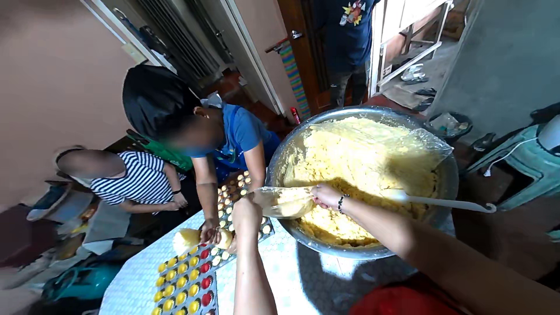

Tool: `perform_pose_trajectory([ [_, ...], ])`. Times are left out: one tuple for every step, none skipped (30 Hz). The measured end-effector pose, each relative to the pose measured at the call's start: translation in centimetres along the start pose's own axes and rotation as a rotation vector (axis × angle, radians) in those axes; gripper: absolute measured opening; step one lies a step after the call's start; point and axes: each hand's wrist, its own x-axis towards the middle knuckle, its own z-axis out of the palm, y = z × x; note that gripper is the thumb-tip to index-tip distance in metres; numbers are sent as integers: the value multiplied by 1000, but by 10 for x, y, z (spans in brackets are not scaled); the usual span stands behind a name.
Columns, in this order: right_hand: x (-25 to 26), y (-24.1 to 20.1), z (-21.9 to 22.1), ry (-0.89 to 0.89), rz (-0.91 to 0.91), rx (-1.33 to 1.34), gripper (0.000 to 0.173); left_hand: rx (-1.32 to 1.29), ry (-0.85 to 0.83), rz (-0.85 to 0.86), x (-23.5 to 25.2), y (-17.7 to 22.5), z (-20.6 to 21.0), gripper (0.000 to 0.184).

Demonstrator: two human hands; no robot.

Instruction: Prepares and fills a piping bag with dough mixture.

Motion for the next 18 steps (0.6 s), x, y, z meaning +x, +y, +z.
perform_pose_trajectory([
  [-2, -8, -1, 13, -31, 47, 30, -30, 51, 15, -1, -1, -3, 30],
  [-6, -17, -3, 15, -70, 96, 29, -91, 120, 35, -4, -2, -6, 27],
  [-10, -26, -6, 9, -122, 138, 28, -187, 201, 58, -6, -2, -10, 24],
  [-17, -36, -11, 1, -181, 168, 26, -330, 281, 95, -7, -2, -15, 19],
  [-27, -47, -16, -7, -236, 192, 25, -519, 341, 134, -9, -2, -21, 14],
  [-40, -60, -23, -19, -285, 217, 25, -767, 382, 168, -9, -2, -26, 11],
  [-55, -74, -30, -33, -343, 246, 26, -1017, 400, 205, -11, 1, -34, 14],
  [-71, -88, -37, -53, -422, 279, 29, -1225, 407, 244, -17, 7, -47, 19],
  [-89, -101, -44, -90, -514, 307, 30, -1367, 428, 288, -25, 16, -62, 24],
  [-108, -113, -51, -136, -621, 332, 31, -1445, 466, 348, -36, 25, -79, 26],
  [-126, -123, -57, -178, -729, 352, 32, -1478, 521, 430, -46, 33, -94, 27],
  [-141, -131, -62, -208, -824, 363, 32, -1483, 578, 523, -56, 41, -108, 28],
  [-152, -137, -66, -224, -892, 368, 30, -1467, 637, 609, -63, 48, -117, 29],
  [-158, -139, -69, -211, -918, 373, 30, -1440, 680, 675, -68, 55, -121, 29],
  [-158, -136, -71, -168, -886, 372, 31, -1409, 686, 683, -70, 62, -117, 28],
  [-154, -127, -72, -103, -795, 357, 29, -1396, 632, 620, -71, 69, -104, 25],
  [-145, -114, -75, -44, -664, 326, 28, -1426, 517, 502, -71, 76, -85, 22],
  [-134, -98, -78, -8, -523, 299, 27, -1482, 389, 355, -70, 82, -63, 20],
])
